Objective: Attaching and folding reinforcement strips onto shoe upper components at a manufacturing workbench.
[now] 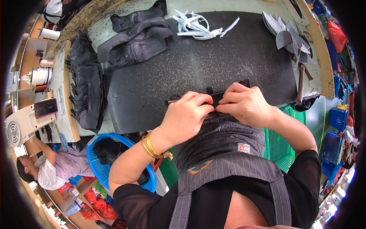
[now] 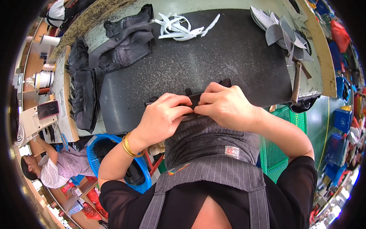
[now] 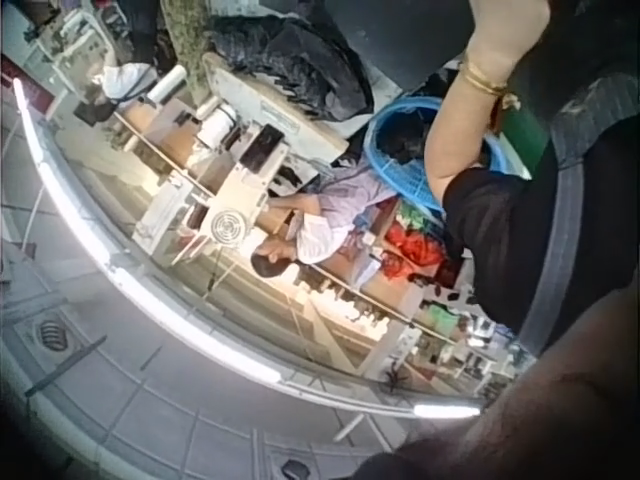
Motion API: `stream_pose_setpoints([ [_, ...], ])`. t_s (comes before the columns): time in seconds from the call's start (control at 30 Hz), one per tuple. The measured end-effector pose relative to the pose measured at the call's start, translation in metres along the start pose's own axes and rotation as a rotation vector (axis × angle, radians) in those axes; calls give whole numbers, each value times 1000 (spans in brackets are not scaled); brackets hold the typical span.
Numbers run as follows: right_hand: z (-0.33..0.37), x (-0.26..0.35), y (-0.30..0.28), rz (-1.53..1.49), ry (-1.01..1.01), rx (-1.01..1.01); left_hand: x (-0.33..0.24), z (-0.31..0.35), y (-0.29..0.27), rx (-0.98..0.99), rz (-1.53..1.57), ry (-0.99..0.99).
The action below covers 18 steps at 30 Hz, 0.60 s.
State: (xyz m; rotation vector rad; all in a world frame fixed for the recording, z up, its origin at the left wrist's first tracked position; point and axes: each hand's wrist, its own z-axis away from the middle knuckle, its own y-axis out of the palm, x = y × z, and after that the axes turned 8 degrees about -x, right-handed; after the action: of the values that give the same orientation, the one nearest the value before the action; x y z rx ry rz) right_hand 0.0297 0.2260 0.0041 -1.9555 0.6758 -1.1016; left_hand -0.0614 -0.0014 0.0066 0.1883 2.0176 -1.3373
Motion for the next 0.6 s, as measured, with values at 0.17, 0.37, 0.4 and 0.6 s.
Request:
stream_pose_setpoints([
  [0.17,-4,4,-4,53,-69,70,-22,0,-2,47,-165,59],
  [0.37,13,10,-1,101,-119,-76,-47,15,48,-172,-562,126],
  [0.4,16,9,-5,113,-134,-78,-48,14,51,-188,-547,106],
  [0.6,38,10,0,373,435,-399,-51,-2,74,-290,-540,110],
])
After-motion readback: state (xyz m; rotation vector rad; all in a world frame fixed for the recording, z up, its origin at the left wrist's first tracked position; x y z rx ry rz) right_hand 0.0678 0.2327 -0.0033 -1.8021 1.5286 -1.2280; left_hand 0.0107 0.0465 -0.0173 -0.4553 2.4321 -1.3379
